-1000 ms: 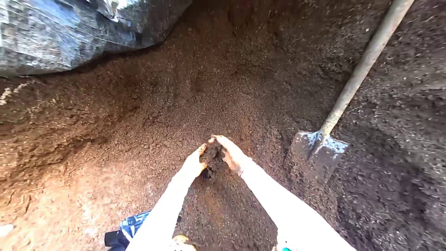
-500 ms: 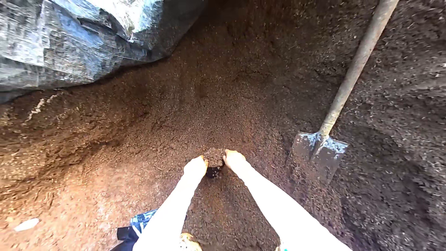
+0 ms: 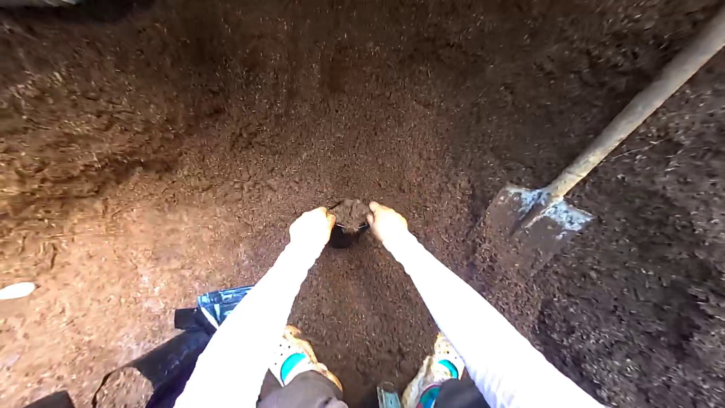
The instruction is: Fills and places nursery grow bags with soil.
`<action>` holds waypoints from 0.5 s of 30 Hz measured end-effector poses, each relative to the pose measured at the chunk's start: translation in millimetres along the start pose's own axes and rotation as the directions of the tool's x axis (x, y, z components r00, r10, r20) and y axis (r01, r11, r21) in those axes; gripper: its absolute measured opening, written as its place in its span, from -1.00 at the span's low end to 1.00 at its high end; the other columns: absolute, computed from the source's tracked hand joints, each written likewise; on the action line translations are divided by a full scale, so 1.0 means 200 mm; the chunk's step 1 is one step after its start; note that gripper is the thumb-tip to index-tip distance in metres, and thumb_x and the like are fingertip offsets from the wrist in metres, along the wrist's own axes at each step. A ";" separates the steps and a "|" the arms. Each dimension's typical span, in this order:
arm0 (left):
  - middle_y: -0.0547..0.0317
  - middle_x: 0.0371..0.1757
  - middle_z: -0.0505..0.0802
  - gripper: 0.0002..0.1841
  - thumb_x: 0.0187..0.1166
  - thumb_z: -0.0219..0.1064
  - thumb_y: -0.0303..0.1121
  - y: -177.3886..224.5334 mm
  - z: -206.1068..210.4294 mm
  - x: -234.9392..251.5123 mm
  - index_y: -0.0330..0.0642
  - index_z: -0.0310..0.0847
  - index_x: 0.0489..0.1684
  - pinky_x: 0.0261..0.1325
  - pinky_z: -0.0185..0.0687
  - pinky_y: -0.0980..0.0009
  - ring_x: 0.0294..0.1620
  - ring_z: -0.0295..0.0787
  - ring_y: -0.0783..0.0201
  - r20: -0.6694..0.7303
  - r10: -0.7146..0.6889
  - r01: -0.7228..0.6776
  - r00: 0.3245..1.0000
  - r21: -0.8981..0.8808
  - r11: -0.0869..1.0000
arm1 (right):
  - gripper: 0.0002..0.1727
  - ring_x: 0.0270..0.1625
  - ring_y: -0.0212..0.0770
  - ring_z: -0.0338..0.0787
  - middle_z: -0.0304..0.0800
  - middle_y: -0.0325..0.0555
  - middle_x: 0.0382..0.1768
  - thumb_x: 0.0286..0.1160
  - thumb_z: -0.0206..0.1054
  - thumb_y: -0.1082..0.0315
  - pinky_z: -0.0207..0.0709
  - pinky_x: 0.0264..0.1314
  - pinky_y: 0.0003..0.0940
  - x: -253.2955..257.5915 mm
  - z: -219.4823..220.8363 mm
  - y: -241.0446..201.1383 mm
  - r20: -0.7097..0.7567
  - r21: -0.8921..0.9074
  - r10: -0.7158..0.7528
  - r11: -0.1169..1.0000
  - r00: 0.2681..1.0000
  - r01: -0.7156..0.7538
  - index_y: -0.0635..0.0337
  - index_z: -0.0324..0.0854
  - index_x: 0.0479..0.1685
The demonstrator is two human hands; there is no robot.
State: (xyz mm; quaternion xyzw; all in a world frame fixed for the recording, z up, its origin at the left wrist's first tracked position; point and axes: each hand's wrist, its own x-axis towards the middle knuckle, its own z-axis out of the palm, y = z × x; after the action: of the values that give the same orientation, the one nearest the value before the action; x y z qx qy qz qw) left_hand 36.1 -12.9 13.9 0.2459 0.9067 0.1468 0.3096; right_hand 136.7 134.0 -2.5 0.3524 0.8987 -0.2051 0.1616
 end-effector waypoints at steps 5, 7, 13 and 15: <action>-0.22 -0.14 0.83 -0.57 0.87 -0.02 -0.03 0.01 -0.05 -0.06 -0.16 0.66 -0.05 -0.05 0.59 -0.35 0.02 0.81 -0.27 -0.011 0.051 -0.052 0.999 -0.043 0.998 | -0.66 0.28 0.26 0.78 0.78 0.17 0.23 0.87 0.02 0.16 0.59 0.20 0.36 -0.06 -0.08 0.00 -0.034 0.049 -0.039 0.998 0.999 0.041 0.13 0.61 0.25; -0.23 -0.15 0.82 -0.59 0.87 0.00 -0.06 -0.01 -0.02 -0.03 -0.19 0.66 -0.06 -0.05 0.58 -0.34 0.02 0.80 -0.27 -0.003 0.047 -0.047 0.999 -0.059 0.997 | -0.68 0.28 0.26 0.78 0.78 0.17 0.22 0.86 0.03 0.17 0.59 0.19 0.35 -0.02 -0.03 0.02 -0.036 0.075 -0.053 0.996 0.998 0.055 0.14 0.59 0.24; -0.27 0.08 0.83 -0.54 0.88 -0.04 -0.04 -0.05 0.06 0.08 -0.22 0.67 0.10 0.15 0.56 -0.36 0.23 0.77 -0.27 0.114 0.001 0.002 0.993 -0.028 1.000 | -0.63 0.34 0.13 0.75 0.73 0.16 0.28 0.63 0.41 0.20 0.59 0.43 0.13 -0.02 -0.02 0.03 -0.133 0.182 -0.175 0.963 0.976 0.198 0.21 0.68 0.27; -0.28 0.04 0.83 -0.55 0.88 -0.04 -0.05 -0.05 0.08 0.08 -0.23 0.67 0.06 0.12 0.57 -0.37 0.20 0.78 -0.28 0.113 0.015 -0.009 0.993 -0.058 0.998 | -0.67 0.33 0.10 0.76 0.74 0.13 0.28 0.61 0.42 0.28 0.61 0.44 0.07 -0.02 0.02 -0.04 -0.145 0.169 -0.242 0.949 0.959 0.265 0.16 0.73 0.28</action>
State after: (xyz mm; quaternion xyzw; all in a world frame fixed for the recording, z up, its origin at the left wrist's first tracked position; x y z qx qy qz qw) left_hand 32.4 -10.4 -10.8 0.2503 0.8815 0.1605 0.3667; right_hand 134.9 123.7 -1.8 0.2595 0.9216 -0.2853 0.0445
